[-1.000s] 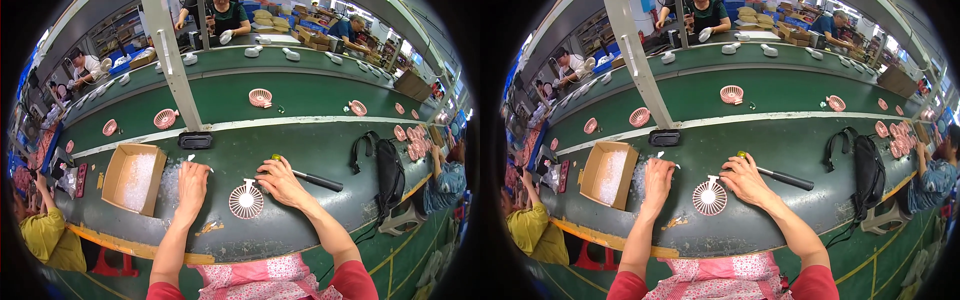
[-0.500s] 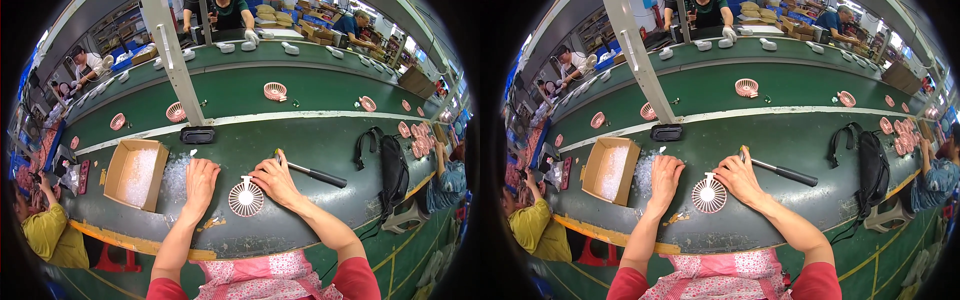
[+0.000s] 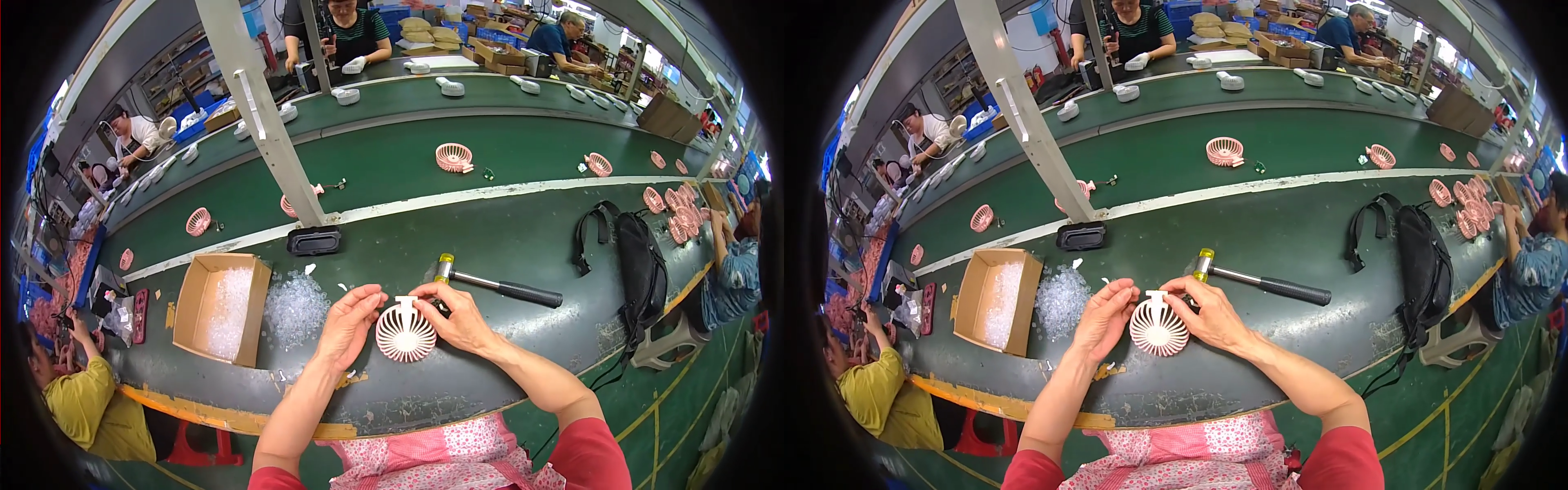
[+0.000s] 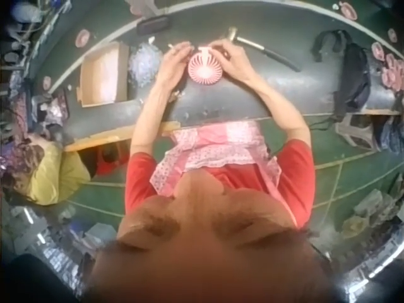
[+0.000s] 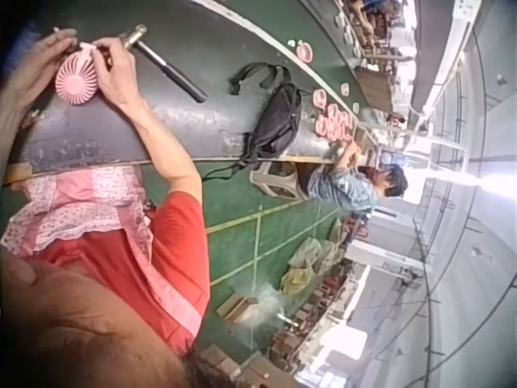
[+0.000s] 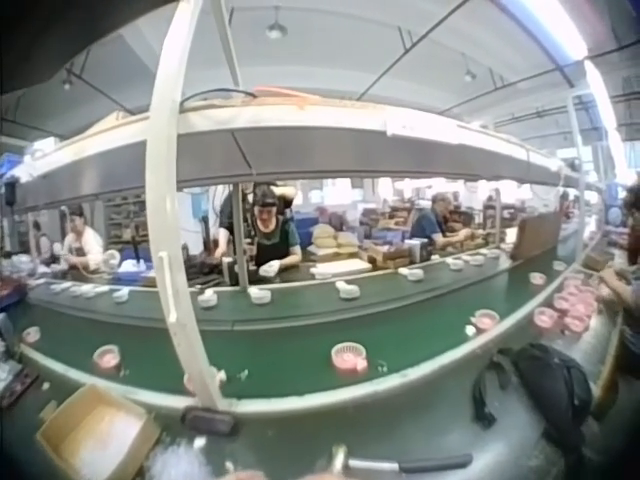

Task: The person assembles a pink plastic fan housing by fitting plastic components together, using a yellow hammer to secure them.

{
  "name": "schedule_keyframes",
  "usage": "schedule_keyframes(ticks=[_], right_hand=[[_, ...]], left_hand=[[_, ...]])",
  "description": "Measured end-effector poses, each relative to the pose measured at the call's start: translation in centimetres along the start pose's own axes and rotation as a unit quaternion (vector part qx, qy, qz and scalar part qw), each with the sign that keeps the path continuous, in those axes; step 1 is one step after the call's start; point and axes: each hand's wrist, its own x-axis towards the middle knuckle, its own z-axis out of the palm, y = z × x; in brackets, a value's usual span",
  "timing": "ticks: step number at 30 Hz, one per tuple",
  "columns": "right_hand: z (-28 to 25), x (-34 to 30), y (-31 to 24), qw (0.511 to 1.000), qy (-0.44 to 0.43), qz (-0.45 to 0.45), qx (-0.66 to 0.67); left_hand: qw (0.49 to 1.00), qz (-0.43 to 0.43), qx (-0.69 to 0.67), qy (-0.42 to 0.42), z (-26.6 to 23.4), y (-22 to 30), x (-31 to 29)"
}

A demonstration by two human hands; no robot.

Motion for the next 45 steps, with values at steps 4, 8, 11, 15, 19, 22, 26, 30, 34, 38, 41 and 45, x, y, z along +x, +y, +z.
schedule_keyframes(ticks=[4,8,11,15,19,22,26,30,34,38,41,45], right_hand=[[0.3,0.0,-0.1,1.0,-0.004,-0.022,-0.012],[0.5,0.0,-0.3,0.999,-0.008,-0.032,-0.02],[0.5,0.1,-0.4,0.999,-0.01,-0.02,-0.027],[0.5,0.0,0.0,0.998,0.013,-0.005,-0.055],[0.3,-0.2,-0.2,0.996,0.043,-0.024,-0.072],[0.0,-0.7,-0.1,0.996,0.046,-0.012,-0.078],[0.1,-0.5,-0.5,1.0,0.01,-0.018,-0.004],[-0.3,-0.6,-0.2,0.999,-0.011,-0.023,0.019],[-0.1,-0.1,-0.5,1.0,-0.014,-0.004,0.017],[-0.1,0.4,-1.2,0.998,0.004,0.055,0.022],[-0.6,0.1,0.2,0.999,0.006,0.026,-0.019],[-0.5,0.3,0.1,0.995,0.008,-0.033,-0.099]], left_hand=[[1.0,-0.018,-0.009,0.006,0.8,0.0,-0.2],[0.999,-0.034,0.003,0.016,1.5,-0.1,-0.4],[0.999,-0.034,0.012,0.018,1.6,-0.2,-0.4],[0.997,0.001,0.068,0.023,1.7,-0.7,-0.3],[0.917,0.237,0.322,0.016,3.0,-2.3,-1.3],[0.824,0.33,0.46,0.012,3.0,-2.5,-1.2],[0.977,0.112,0.179,0.035,2.7,-1.6,-1.2],[0.978,0.096,0.183,-0.022,2.6,-1.2,-1.5],[0.982,0.091,0.168,0.003,2.4,-1.5,-1.1],[0.998,0.048,0.042,0.004,1.7,-1.7,-0.5],[1.0,0.028,0.005,0.013,1.9,-1.7,-0.1],[1.0,0.012,0.006,0.007,1.7,-2.1,-0.1]])
